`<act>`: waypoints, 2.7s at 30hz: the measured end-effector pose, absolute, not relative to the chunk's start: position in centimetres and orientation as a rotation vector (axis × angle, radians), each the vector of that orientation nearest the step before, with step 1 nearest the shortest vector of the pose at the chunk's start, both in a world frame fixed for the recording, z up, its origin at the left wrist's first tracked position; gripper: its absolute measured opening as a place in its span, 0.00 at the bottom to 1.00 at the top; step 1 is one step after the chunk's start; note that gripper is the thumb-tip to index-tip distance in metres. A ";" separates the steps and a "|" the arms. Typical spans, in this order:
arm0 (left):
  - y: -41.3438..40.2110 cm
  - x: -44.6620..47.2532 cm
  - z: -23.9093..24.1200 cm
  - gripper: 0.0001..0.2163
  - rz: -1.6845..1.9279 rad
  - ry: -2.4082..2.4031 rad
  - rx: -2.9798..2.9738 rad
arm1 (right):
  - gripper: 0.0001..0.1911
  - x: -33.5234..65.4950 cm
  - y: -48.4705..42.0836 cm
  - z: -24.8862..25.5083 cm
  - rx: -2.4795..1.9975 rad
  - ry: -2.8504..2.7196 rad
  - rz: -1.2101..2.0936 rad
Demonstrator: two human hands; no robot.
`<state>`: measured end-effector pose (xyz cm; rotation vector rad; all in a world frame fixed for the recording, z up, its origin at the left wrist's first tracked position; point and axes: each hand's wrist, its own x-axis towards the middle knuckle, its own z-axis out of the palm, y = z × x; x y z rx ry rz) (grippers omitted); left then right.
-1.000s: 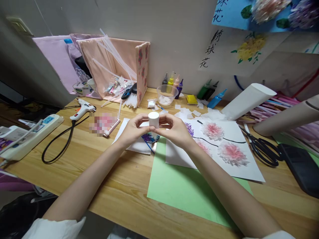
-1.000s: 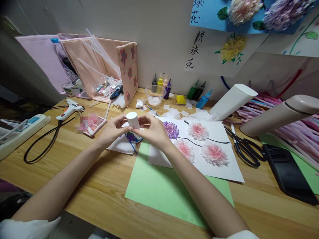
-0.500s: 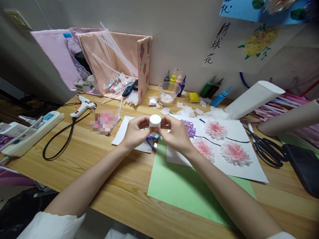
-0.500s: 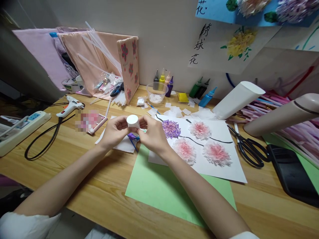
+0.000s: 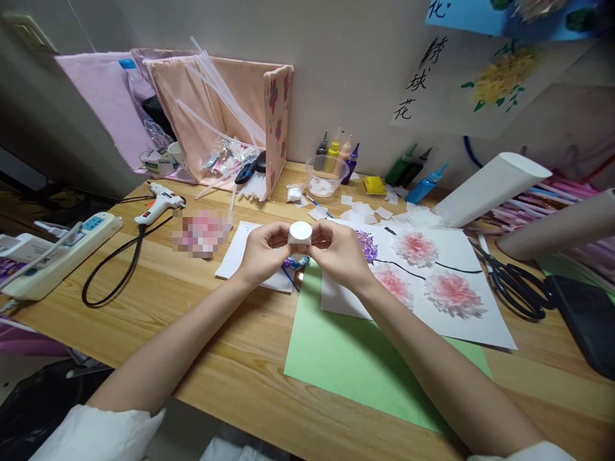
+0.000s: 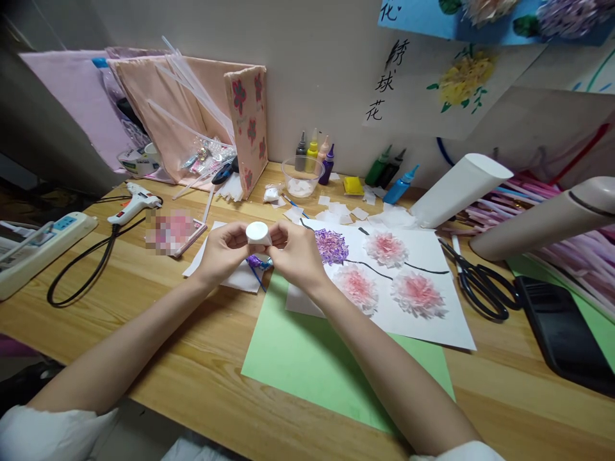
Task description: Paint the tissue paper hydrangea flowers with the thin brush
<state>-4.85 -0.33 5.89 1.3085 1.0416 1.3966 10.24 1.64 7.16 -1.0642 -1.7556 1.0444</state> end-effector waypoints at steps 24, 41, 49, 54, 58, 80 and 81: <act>-0.6 -4.6 6.3 0.13 1.398 1.050 1.324 | 0.07 10.2 1.9 7.4 -1.055 -1.649 1.188; 0.4 -6.3 6.7 0.21 1.354 0.914 1.318 | 0.21 11.0 3.1 7.6 -1.032 -1.405 1.395; -0.5 -6.9 7.6 0.13 1.480 1.012 1.494 | 0.15 12.1 3.4 8.6 -0.900 -0.880 1.792; -1.9 -6.1 8.8 0.19 1.509 0.882 1.701 | 0.09 10.9 2.1 9.6 -0.877 -0.755 1.928; -2.3 -6.1 9.4 0.18 1.560 0.853 1.720 | 0.09 10.1 1.3 9.6 -0.862 -0.748 2.003; -2.3 -6.0 11.8 0.11 1.516 0.863 1.120 | 0.14 9.7 -1.7 10.5 -0.624 -1.663 1.674; -2.3 -5.7 12.3 0.10 1.541 0.885 1.134 | 0.15 9.7 -1.9 10.5 -0.644 -1.692 1.565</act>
